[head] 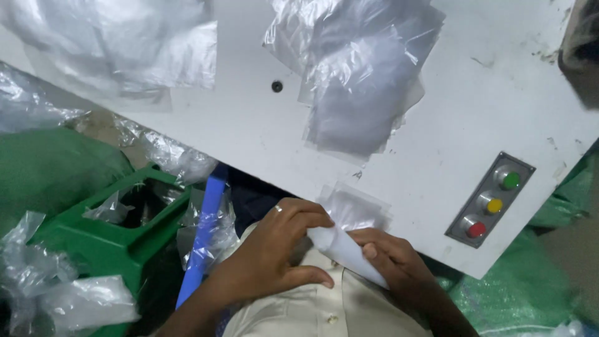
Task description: Folding small plastic bags and inserting them into larger plastic bags at a workbench
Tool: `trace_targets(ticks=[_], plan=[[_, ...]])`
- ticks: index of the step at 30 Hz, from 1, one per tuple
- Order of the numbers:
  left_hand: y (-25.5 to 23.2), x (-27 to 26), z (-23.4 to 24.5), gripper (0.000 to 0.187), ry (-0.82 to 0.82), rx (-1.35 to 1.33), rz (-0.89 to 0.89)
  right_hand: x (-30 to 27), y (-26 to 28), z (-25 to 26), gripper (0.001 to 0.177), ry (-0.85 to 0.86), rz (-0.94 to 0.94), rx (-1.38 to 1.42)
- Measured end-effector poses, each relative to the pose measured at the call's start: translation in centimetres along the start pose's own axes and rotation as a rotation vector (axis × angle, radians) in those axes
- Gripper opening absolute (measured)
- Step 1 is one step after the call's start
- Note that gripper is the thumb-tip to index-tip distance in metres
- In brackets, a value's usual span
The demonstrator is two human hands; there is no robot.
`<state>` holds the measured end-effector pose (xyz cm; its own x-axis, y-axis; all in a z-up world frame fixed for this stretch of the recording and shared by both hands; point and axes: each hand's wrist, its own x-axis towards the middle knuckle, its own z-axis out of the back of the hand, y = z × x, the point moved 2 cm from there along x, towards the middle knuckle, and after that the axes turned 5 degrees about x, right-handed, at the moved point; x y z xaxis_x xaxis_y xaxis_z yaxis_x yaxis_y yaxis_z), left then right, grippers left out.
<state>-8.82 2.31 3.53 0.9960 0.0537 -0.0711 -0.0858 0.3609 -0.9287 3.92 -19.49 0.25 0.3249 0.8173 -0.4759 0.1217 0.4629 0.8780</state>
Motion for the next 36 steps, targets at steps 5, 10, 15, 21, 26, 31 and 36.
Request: trace_targets(ticks=[5,10,15,21,26,31,36], plan=[[1.3,0.7,-1.2,0.011,-0.09,-0.041,-0.052,1.4,-0.1,1.4,0.059,0.181,-0.068,0.761],[1.4,2.3,-2.1,0.049,-0.42,0.116,0.261,2.3,4.6,1.2,0.047,-0.332,-0.656,0.569],[-1.3,3.7,-1.4,0.034,-0.694,0.461,-0.11,2.3,4.8,1.4,0.028,-0.812,-0.394,0.308],[-1.9,6.0,-2.2,0.062,-0.304,-0.681,0.56,3.1,3.7,-0.5,0.049,-0.911,-0.298,0.209],[-0.1,6.2,-2.8,0.031,-0.393,-0.89,0.635,3.8,0.3,0.1,0.061,-0.609,-0.132,0.525],[2.2,7.0,-6.1,0.05,-0.365,-0.154,-0.233,4.3,-4.3,3.3,0.06,-0.483,-0.147,1.031],[0.6,5.5,1.4,0.044,-0.384,-0.294,-0.07,2.7,-4.1,3.4,0.045,-0.265,-0.017,1.15]])
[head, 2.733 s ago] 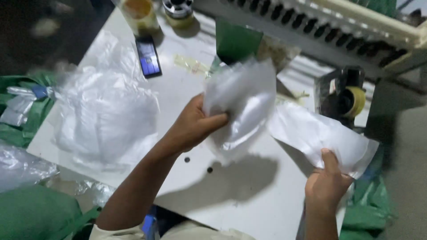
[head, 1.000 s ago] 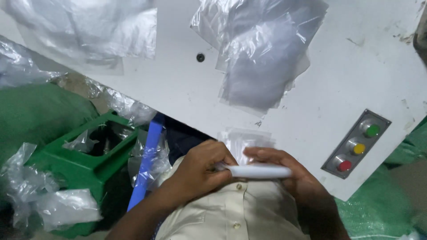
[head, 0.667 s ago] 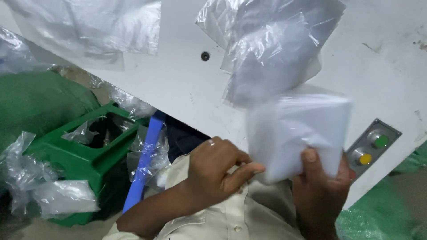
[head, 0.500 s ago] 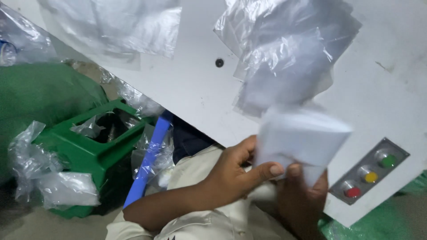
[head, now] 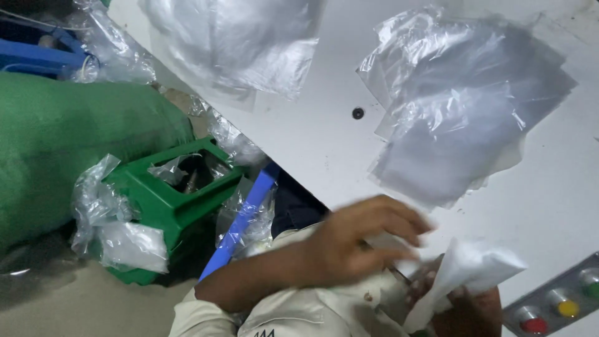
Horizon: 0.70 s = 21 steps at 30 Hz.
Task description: Folding small plastic bags and inserting them into larger plastic bags at a workbench
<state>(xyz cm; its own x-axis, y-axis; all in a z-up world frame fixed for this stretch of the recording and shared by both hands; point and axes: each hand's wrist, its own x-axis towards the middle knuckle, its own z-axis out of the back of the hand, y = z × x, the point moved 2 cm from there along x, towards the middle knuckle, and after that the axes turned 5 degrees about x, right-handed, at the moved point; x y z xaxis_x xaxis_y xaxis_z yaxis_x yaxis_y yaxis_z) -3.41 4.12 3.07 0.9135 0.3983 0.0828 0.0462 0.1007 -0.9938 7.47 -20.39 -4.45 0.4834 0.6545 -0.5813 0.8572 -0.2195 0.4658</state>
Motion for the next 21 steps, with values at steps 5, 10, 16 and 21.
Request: trace_targets(ticks=[5,10,16,21], plan=[[2.2,3.3,11.4,0.002,-0.632,0.403,0.078,0.1,0.5,-2.4,0.044,-0.105,0.043,-0.218],[5.1,5.5,17.6,0.024,-0.486,1.021,0.345,0.2,-0.1,-5.8,0.04,-0.526,0.081,-0.529],[6.5,5.8,16.5,0.052,-0.527,1.054,0.279,0.2,-0.1,-6.2,0.041,-0.596,0.069,-0.472],[3.7,4.3,11.9,0.039,-0.359,0.904,0.054,0.1,-0.4,-6.7,0.038,-0.591,0.257,-0.482]])
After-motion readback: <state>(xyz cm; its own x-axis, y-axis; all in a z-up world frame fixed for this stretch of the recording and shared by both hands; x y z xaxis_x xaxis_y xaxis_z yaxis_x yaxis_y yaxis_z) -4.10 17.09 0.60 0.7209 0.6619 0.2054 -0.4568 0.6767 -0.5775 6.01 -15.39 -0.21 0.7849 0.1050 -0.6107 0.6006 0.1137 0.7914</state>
